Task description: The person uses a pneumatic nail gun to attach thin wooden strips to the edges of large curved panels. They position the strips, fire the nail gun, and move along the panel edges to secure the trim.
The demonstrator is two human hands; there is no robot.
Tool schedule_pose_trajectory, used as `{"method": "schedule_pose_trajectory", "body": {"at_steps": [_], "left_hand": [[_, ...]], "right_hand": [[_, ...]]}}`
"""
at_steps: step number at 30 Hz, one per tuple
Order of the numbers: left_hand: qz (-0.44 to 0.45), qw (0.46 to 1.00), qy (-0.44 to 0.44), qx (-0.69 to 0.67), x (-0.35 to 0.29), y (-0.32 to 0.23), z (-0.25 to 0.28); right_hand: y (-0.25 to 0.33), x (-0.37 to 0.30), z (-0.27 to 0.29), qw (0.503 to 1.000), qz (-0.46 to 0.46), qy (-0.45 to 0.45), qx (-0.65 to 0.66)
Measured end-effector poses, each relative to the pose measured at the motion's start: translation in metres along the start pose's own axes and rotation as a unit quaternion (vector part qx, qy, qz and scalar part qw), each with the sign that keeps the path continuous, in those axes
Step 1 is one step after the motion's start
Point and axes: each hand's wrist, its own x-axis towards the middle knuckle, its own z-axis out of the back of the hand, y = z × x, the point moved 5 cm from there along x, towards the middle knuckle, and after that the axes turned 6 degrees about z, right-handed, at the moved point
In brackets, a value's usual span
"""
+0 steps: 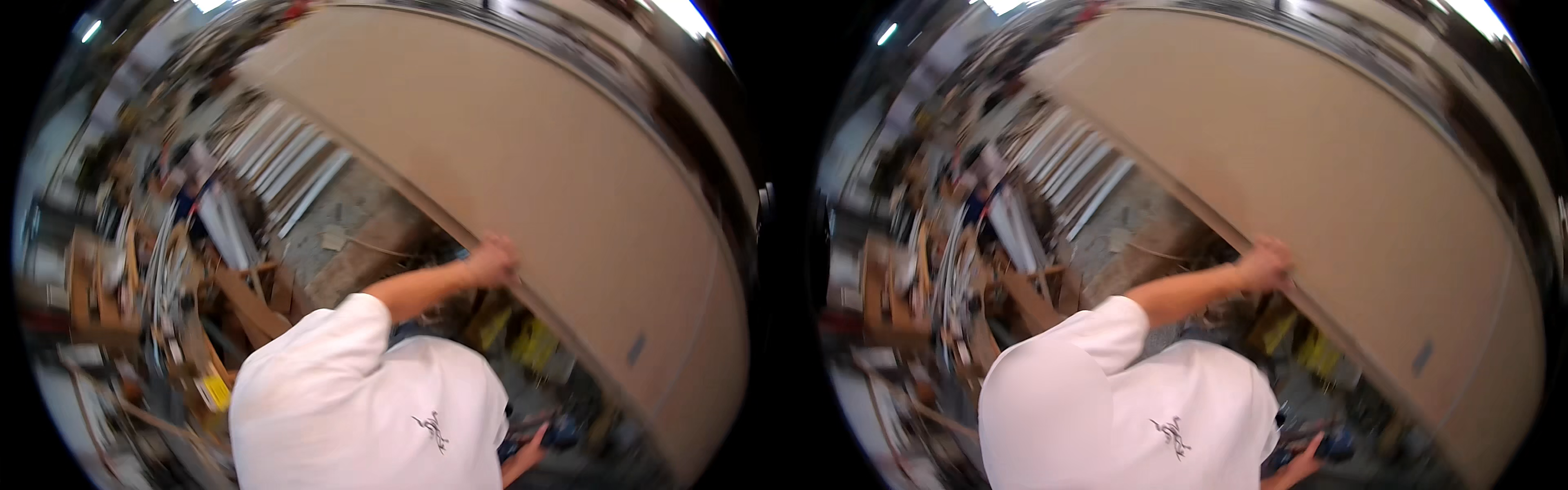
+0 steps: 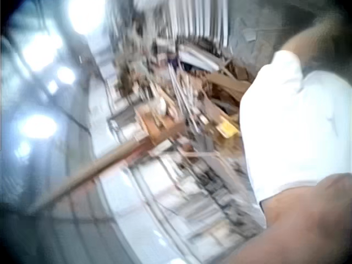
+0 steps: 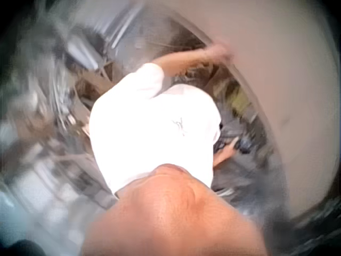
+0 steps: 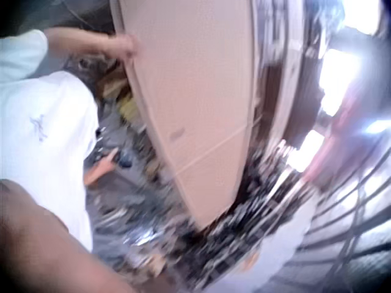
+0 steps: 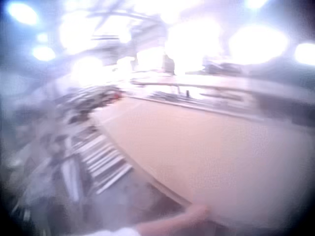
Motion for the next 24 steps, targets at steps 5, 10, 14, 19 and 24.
{"method": "schedule_pose_trajectory", "body": {"at_steps": [5, 10, 14, 19, 24], "left_hand": [[-0.039, 0.985, -0.108, -0.128, 0.0, -0.073, -0.046], [-0.073, 0.99, -0.038, -0.113, 0.044, -0.16, -0.074], [-0.037, 0.995, -0.06, -0.072, 0.059, -0.192, -0.104], [-0.046, 0.994, -0.085, -0.04, 0.056, -0.192, -0.101], [-0.039, 0.994, -0.089, -0.039, 0.04, -0.194, -0.082]], "right_hand": [[0.062, 0.018, -0.01, 0.939, -0.086, 0.02, -0.332], [0.124, 0.008, -0.025, 0.962, 0.028, 0.03, -0.271], [0.138, 0.005, -0.025, 0.966, 0.112, 0.055, -0.227], [0.113, -0.002, -0.015, 0.969, 0.042, 0.043, -0.241], [0.052, 0.023, 0.012, 0.954, -0.048, 0.026, -0.296]]}}
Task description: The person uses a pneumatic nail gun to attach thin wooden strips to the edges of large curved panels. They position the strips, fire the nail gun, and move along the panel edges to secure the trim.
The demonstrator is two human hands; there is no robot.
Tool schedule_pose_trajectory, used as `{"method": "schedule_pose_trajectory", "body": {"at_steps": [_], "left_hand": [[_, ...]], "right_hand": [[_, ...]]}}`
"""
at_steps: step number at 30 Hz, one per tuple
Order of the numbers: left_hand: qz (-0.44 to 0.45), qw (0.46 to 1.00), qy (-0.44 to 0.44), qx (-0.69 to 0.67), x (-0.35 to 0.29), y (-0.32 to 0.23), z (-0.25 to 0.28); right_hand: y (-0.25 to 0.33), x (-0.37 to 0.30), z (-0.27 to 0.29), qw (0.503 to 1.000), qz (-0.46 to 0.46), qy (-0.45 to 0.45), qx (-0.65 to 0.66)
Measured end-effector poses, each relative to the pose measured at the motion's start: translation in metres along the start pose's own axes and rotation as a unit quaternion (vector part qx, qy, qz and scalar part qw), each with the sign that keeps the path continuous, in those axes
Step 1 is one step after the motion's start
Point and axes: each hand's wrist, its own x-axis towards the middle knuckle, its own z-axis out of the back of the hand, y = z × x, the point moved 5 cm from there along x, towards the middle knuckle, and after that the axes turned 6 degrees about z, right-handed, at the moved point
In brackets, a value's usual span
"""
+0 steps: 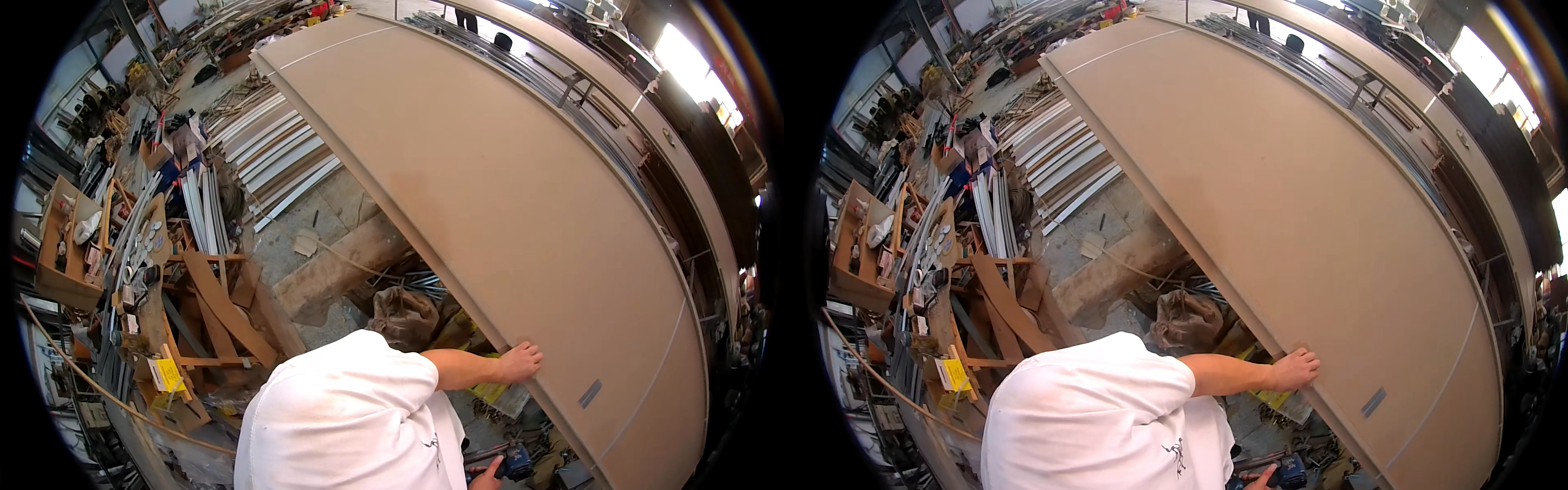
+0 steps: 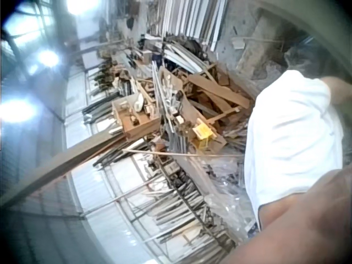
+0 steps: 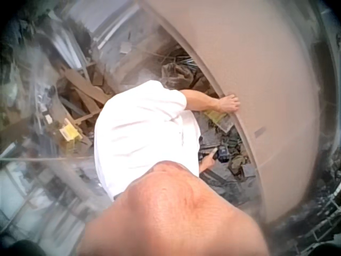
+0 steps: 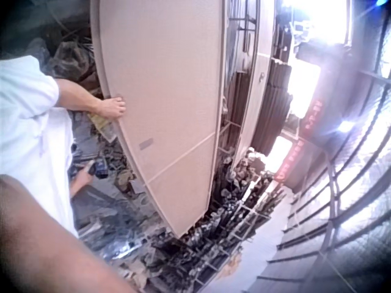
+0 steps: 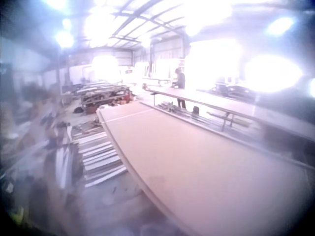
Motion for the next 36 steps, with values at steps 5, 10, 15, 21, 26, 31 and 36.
{"method": "schedule_pose_trajectory", "body": {"at_steps": [5, 10, 15, 21, 26, 31, 36], "left_hand": [[-0.021, 0.999, 0.022, -0.032, 0.004, -0.003, -0.019], [0.083, 0.975, 0.192, -0.08, 0.008, 0.027, -0.052], [0.023, 0.988, 0.098, -0.113, 0.015, 0.032, 0.015], [0.004, 0.992, 0.085, -0.091, -0.009, 0.054, 0.033], [0.037, 0.992, 0.068, -0.1, -0.013, 0.056, 0.028], [0.054, 0.991, 0.063, -0.107, -0.012, 0.057, 0.026], [0.064, 0.99, 0.059, -0.108, -0.009, 0.055, 0.027]], "right_hand": [[-0.002, -0.015, -0.01, 0.994, 0.011, -0.041, 0.099], [0.056, -0.023, -0.028, 0.976, 0.048, 0.014, 0.211], [0.084, -0.011, -0.023, 0.972, 0.112, 0.027, 0.207], [0.132, -0.015, -0.017, 0.965, 0.185, 0.068, 0.173], [0.153, 0.012, -0.036, 0.951, 0.195, 0.122, 0.208], [0.173, 0.03, -0.04, 0.951, 0.203, 0.171, 0.161], [0.196, 0.05, -0.053, 0.947, 0.218, 0.206, 0.119]]}}
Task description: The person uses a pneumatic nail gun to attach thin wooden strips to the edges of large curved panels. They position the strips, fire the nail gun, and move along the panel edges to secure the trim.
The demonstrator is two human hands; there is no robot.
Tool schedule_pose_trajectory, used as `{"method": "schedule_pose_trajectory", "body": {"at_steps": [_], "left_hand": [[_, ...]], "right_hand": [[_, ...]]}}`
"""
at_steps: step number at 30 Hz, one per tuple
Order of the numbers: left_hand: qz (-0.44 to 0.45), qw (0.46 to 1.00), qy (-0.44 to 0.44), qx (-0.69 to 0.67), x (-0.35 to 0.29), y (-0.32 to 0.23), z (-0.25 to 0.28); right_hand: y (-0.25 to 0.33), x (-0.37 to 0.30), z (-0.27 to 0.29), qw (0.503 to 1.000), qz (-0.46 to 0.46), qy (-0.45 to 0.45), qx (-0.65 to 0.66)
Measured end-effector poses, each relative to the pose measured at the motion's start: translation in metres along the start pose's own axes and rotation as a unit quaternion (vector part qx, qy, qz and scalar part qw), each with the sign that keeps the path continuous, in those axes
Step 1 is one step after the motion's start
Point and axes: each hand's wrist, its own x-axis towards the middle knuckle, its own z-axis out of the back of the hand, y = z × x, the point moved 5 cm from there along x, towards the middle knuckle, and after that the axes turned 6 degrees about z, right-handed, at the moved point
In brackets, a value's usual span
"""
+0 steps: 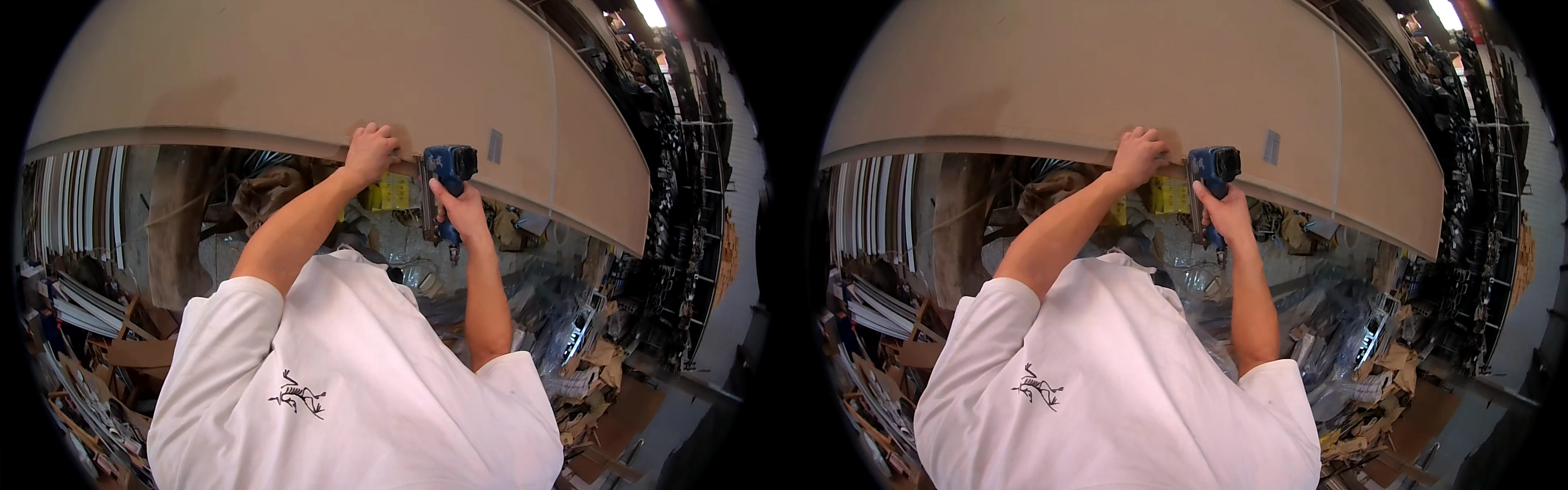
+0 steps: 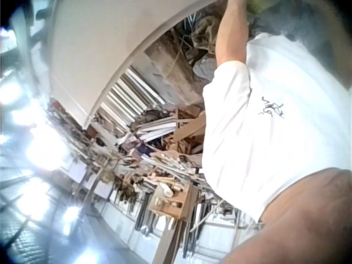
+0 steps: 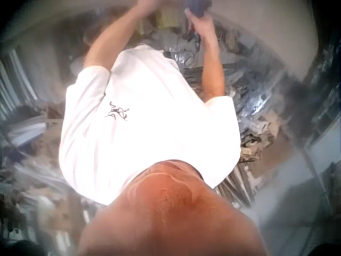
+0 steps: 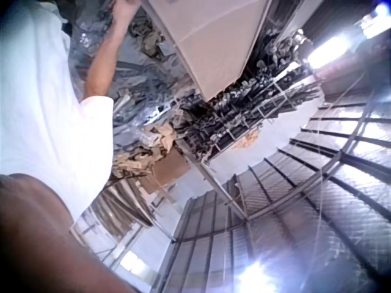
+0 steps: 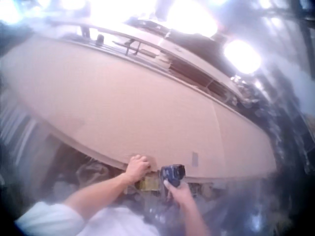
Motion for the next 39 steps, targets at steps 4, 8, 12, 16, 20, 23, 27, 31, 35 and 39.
{"method": "schedule_pose_trajectory", "body": {"at_steps": [4, 8, 12, 16, 20, 23, 27, 31, 35, 39], "left_hand": [[0.007, 1.0, 0.002, 0.018, -0.002, -0.005, -0.003], [0.013, 1.0, 0.006, 0.015, -0.001, -0.006, -0.001], [0.01, 1.0, -0.001, 0.015, 0.0, -0.004, -0.002], [0.015, 1.0, 0.007, 0.012, -0.002, -0.006, -0.001], [0.01, 1.0, 0.016, 0.018, 0.0, -0.005, -0.001], [0.001, 0.999, 0.024, 0.033, 0.002, -0.006, -0.002], [0.0, 0.997, 0.033, 0.063, 0.004, -0.004, -0.005], [-0.002, 0.998, 0.03, 0.058, 0.003, -0.005, -0.006], [0.003, 0.999, -0.005, 0.038, -0.005, -0.009, -0.002], [0.012, 0.999, 0.001, 0.032, -0.007, -0.008, -0.002]], "right_hand": [[0.003, 0.007, 0.002, 0.998, -0.017, 0.006, -0.061], [0.002, 0.012, 0.005, 0.997, -0.024, 0.013, -0.068], [0.003, 0.011, 0.004, 0.998, -0.037, 0.03, -0.052], [0.01, 0.007, 0.001, 0.998, -0.039, 0.028, -0.039], [0.006, 0.009, 0.0, 1.0, -0.018, 0.021, -0.009], [0.003, 0.01, 0.003, 0.999, -0.021, 0.018, -0.047], [0.005, 0.011, 0.002, 0.999, -0.023, 0.023, -0.034], [0.006, 0.011, 0.001, 0.999, -0.023, 0.025, -0.021], [0.001, 0.009, 0.0, 1.0, -0.022, 0.012, -0.012], [0.0, 0.006, -0.001, 1.0, -0.021, 0.015, -0.013]]}}
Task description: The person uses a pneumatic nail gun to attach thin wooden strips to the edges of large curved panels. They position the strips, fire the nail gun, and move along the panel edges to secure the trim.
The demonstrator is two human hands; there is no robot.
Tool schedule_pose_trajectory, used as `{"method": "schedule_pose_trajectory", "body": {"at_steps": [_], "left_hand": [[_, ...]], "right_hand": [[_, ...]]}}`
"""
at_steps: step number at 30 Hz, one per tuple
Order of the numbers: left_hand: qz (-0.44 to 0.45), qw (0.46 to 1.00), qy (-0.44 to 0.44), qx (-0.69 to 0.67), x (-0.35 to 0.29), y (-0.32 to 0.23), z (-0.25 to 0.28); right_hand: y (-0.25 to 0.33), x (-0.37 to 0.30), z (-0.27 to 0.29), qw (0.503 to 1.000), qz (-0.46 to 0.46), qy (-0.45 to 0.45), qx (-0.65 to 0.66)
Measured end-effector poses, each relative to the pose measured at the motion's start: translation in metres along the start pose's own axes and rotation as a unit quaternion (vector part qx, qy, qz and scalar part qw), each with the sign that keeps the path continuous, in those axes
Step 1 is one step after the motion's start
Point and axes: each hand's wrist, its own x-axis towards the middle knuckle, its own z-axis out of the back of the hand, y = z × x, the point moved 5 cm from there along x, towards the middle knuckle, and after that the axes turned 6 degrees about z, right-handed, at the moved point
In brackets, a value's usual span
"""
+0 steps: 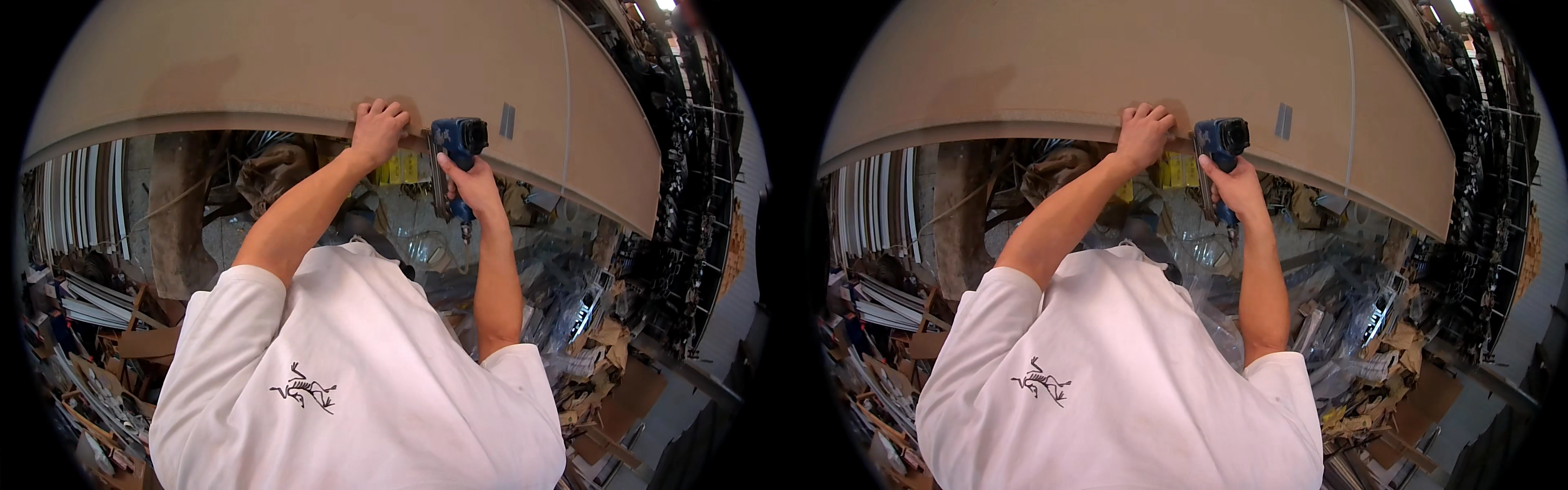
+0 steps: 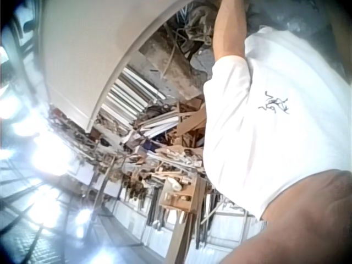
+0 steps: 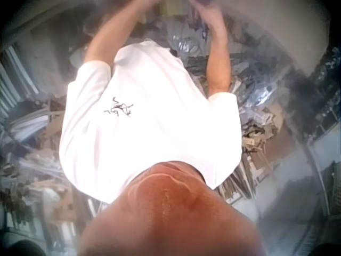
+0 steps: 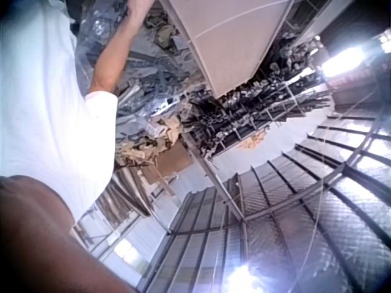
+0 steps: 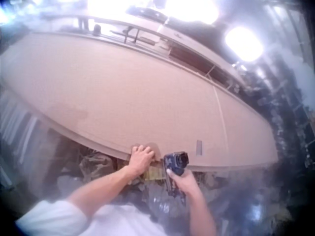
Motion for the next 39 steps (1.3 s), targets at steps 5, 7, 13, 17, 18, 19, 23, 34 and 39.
{"method": "schedule_pose_trajectory", "body": {"at_steps": [5, 7, 13, 17, 18, 19, 23, 34, 39], "left_hand": [[-0.002, 1.0, -0.019, -0.005, 0.0, -0.002, 0.003], [-0.003, 1.0, -0.02, 0.0, 0.004, -0.006, 0.001], [-0.009, 1.0, 0.004, -0.01, 0.012, -0.004, -0.006], [-0.027, 0.996, -0.089, 0.003, -0.025, 0.021, 0.013], [-0.028, 0.996, -0.081, 0.01, -0.045, 0.032, 0.026], [-0.019, 0.997, -0.072, 0.017, -0.069, 0.039, 0.04], [0.145, 0.985, -0.067, 0.07, -0.196, 0.088, 0.072], [0.764, 0.621, -0.078, -0.156, -0.627, 0.147, 0.01], [0.784, 0.554, -0.151, -0.234, -0.724, 0.151, -0.01]], "right_hand": [[0.005, 0.0, 0.001, 1.0, -0.006, 0.0, 0.003], [0.003, 0.004, 0.007, 1.0, -0.011, 0.013, -0.024], [0.016, 0.0, 0.012, 0.999, 0.015, -0.004, -0.041], [0.004, -0.028, -0.003, 1.0, 0.013, -0.023, 0.016], [-0.009, -0.036, -0.004, 0.999, 0.001, -0.027, 0.038], [-0.021, -0.04, -0.008, 0.999, 0.006, -0.018, 0.048], [-0.036, -0.049, -0.046, 0.989, 0.018, 0.099, 0.106], [0.074, -0.054, -0.154, 0.936, 0.018, 0.329, 0.121], [0.17, -0.057, -0.246, 0.954, 0.157, 0.253, -0.016]]}}
